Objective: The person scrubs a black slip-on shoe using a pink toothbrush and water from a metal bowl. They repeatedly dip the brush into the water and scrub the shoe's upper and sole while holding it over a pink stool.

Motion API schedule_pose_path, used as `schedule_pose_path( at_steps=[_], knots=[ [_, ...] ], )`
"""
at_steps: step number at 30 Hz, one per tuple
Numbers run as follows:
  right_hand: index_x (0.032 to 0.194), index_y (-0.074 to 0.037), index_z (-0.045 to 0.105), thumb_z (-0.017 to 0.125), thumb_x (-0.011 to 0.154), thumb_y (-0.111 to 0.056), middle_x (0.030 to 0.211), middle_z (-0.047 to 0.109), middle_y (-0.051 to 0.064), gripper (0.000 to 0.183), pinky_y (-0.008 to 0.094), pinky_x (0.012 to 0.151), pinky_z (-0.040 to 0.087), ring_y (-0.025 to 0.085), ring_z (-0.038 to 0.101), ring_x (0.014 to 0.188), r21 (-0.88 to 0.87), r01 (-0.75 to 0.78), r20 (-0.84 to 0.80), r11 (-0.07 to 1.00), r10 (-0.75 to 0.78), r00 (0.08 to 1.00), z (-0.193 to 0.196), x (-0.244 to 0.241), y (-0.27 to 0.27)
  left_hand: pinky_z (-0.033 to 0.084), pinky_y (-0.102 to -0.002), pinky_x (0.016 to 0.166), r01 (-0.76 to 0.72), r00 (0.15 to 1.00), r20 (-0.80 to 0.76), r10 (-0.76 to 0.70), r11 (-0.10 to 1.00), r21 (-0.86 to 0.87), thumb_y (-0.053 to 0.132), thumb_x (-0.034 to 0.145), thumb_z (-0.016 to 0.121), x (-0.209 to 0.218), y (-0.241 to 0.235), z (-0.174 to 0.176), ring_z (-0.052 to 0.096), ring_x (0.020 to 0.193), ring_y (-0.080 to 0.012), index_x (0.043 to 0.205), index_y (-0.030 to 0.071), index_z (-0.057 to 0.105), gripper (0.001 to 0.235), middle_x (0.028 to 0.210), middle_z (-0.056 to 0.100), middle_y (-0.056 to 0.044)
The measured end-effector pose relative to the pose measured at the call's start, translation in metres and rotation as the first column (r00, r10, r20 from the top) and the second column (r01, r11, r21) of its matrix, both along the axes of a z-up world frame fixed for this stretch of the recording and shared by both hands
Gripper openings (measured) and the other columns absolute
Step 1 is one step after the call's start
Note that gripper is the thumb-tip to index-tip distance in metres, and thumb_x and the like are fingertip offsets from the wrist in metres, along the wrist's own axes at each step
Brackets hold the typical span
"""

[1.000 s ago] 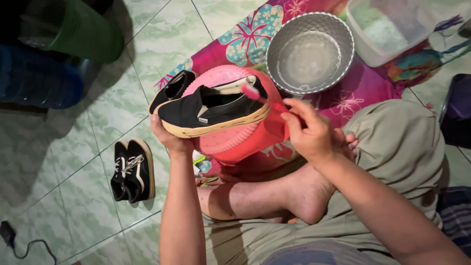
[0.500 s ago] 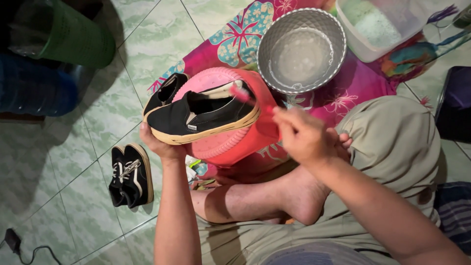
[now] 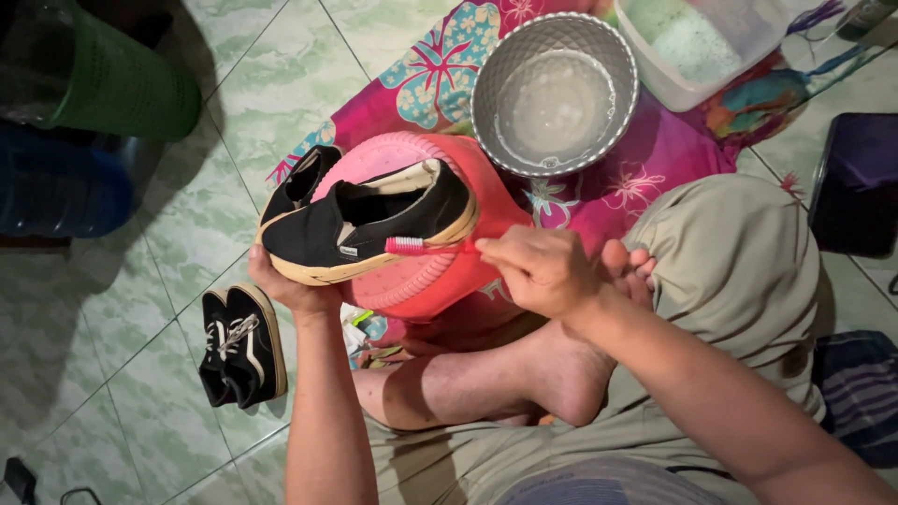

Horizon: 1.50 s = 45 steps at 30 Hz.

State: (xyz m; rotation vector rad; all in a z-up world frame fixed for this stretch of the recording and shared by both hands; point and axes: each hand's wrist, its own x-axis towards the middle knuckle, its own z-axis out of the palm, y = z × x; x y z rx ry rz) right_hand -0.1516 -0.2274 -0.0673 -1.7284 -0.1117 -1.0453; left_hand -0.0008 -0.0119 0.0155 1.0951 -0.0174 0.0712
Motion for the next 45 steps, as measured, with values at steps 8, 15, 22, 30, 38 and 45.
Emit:
schedule_pose_path(
  at_steps=[8,15,22,30,38,45],
  knots=[
    [0.104,-0.002,0.079,0.073,0.092,0.004,0.078,0.075,0.011,0.014,0.037,0.063,0.058,0.026,0.072,0.065,0.197,0.090,-0.096,0.976,-0.072,0.993,0.000,0.005,-0.021,0.064,-0.027,0.080,-0.051,0.999,-0.002,0.051,0.999,0.006,0.051,0.089,0.049,-0.006,-0.017,0.010,0.076,0.078,-0.0206,0.100,0.010,0.071,0.048,0.090,0.075,-0.013],
    [0.099,-0.004,0.079,0.075,0.090,0.004,0.077,0.076,0.012,0.013,0.038,0.064,0.059,0.031,0.074,0.068,0.208,-0.010,-0.095,0.978,0.030,0.995,0.006,0.003,-0.011,0.064,-0.029,0.085,-0.046,0.999,-0.007,0.046,0.999,0.014,0.052,0.089,0.049,-0.001,-0.006,0.003,0.074,0.082,-0.0220,0.099,0.011,0.069,0.047,0.093,0.074,-0.013],
    [0.106,-0.002,0.078,0.071,0.095,0.000,0.063,0.066,0.006,0.013,0.033,0.063,0.056,0.014,0.062,0.061,0.373,0.001,-0.167,0.928,0.066,0.984,-0.008,0.007,-0.018,0.063,-0.027,0.081,-0.033,0.999,0.004,0.032,0.999,0.017,0.052,0.089,0.048,-0.011,-0.020,0.016,0.073,0.079,-0.0189,0.099,0.013,0.068,0.045,0.091,0.073,-0.010],
    [0.105,-0.004,0.079,0.074,0.094,-0.001,0.077,0.075,0.013,0.013,0.038,0.066,0.058,0.030,0.074,0.072,0.195,0.132,-0.193,0.972,-0.094,0.977,0.001,0.007,-0.015,0.064,-0.028,0.080,-0.038,0.999,-0.010,0.038,0.999,-0.006,0.053,0.088,0.049,-0.008,-0.019,0.015,0.074,0.077,-0.0202,0.099,0.011,0.068,0.047,0.088,0.072,-0.011],
    [0.106,-0.014,0.078,0.072,0.094,-0.007,0.073,0.067,0.004,0.015,0.034,0.059,0.057,0.023,0.068,0.061,-0.291,0.174,-0.090,0.941,-0.208,0.974,0.016,-0.016,0.017,0.063,-0.025,0.078,-0.029,0.999,-0.034,0.028,0.999,-0.013,0.056,0.088,0.051,0.003,0.010,-0.009,0.074,0.077,-0.0190,0.099,0.012,0.069,0.049,0.091,0.074,-0.011],
    [0.119,-0.008,0.076,0.066,0.099,-0.004,0.100,0.077,0.005,0.023,0.034,0.082,0.057,0.026,0.075,0.088,-0.316,0.184,-0.143,0.931,-0.238,0.961,0.035,-0.033,0.007,0.063,-0.020,0.071,-0.083,0.997,-0.011,0.083,0.996,-0.011,0.053,0.092,0.049,-0.005,0.003,-0.016,0.072,0.070,-0.0142,0.096,0.016,0.070,0.043,0.085,0.073,-0.008]
  ],
)
